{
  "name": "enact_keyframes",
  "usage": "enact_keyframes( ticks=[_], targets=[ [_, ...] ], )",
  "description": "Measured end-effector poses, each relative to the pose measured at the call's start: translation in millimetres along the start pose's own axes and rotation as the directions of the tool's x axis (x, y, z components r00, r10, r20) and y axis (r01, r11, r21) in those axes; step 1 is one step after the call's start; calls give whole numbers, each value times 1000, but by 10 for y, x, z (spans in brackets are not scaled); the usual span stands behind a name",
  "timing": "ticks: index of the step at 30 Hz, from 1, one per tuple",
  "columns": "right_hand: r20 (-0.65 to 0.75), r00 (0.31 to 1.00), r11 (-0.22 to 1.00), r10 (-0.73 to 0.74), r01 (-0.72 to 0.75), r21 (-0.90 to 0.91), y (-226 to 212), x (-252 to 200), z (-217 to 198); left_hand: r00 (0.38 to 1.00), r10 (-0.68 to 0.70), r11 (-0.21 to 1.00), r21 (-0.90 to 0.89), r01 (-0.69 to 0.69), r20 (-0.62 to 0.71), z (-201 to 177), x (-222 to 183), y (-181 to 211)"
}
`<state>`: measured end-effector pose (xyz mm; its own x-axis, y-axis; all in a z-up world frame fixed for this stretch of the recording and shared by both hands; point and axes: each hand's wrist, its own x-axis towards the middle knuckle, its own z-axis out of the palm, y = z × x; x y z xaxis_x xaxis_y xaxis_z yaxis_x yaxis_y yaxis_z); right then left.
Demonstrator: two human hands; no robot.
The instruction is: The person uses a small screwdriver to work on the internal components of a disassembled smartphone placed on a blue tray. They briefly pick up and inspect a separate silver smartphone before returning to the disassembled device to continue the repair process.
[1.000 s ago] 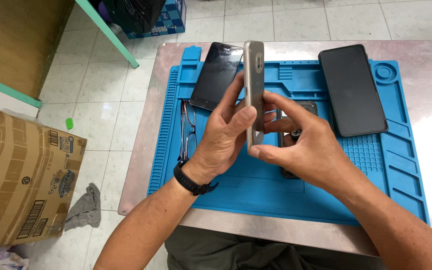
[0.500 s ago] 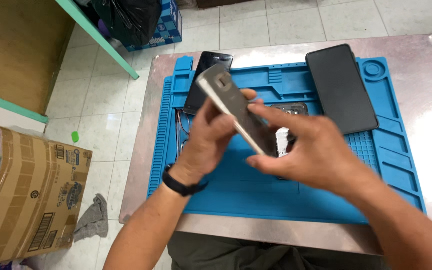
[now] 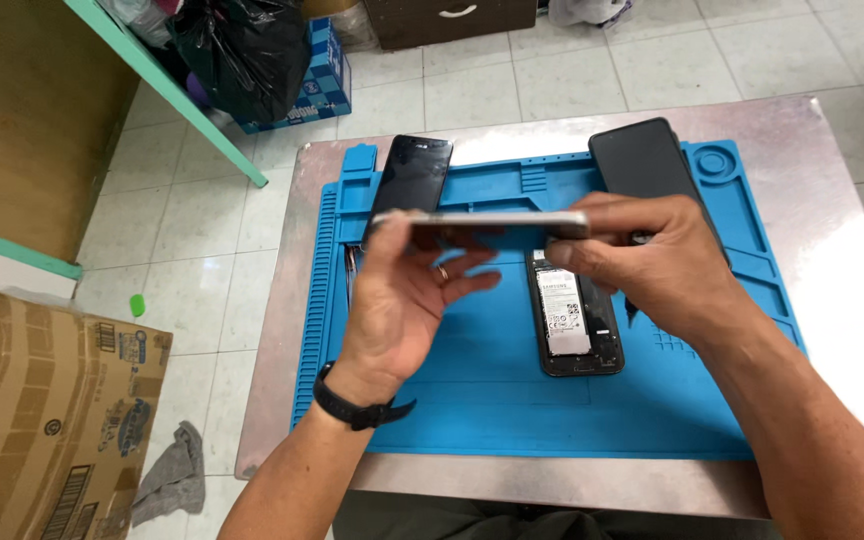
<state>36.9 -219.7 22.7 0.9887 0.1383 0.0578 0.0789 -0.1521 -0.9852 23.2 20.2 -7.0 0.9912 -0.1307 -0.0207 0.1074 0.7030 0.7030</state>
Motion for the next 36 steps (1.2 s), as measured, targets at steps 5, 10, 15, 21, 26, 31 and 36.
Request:
enact_keyframes(
  ticks=[5,10,15,21,26,31,36],
  targets=[
    [76,994,993,-84,90,-79,96,89,-217,976,-217,966,146,212,20,-135,36,-29],
    [304,939,983,-162,180,-32,147,119,-462,807,-491,842,416,343,329,-42,-28,133],
    [129,980,987,-149,140,75,393,193,-249,899,-293,873,475,112,326,-11,-105,-139],
    [68,995,997,-70,67,43,239,118,-57,952,-150,805,592,-40,268,109,-163,-248],
    [134,991,999,-10,4,43,173,114,-2,976,-41,609,780,-146,214,164,-216,-233],
    [170,985,984,-11,-19,176,293,150,45,976,-9,563,808,-173,215,195,-236,-218],
    [180,983,972,-32,-12,235,396,182,28,972,20,545,813,-207,234,206,-231,-222]
  ],
)
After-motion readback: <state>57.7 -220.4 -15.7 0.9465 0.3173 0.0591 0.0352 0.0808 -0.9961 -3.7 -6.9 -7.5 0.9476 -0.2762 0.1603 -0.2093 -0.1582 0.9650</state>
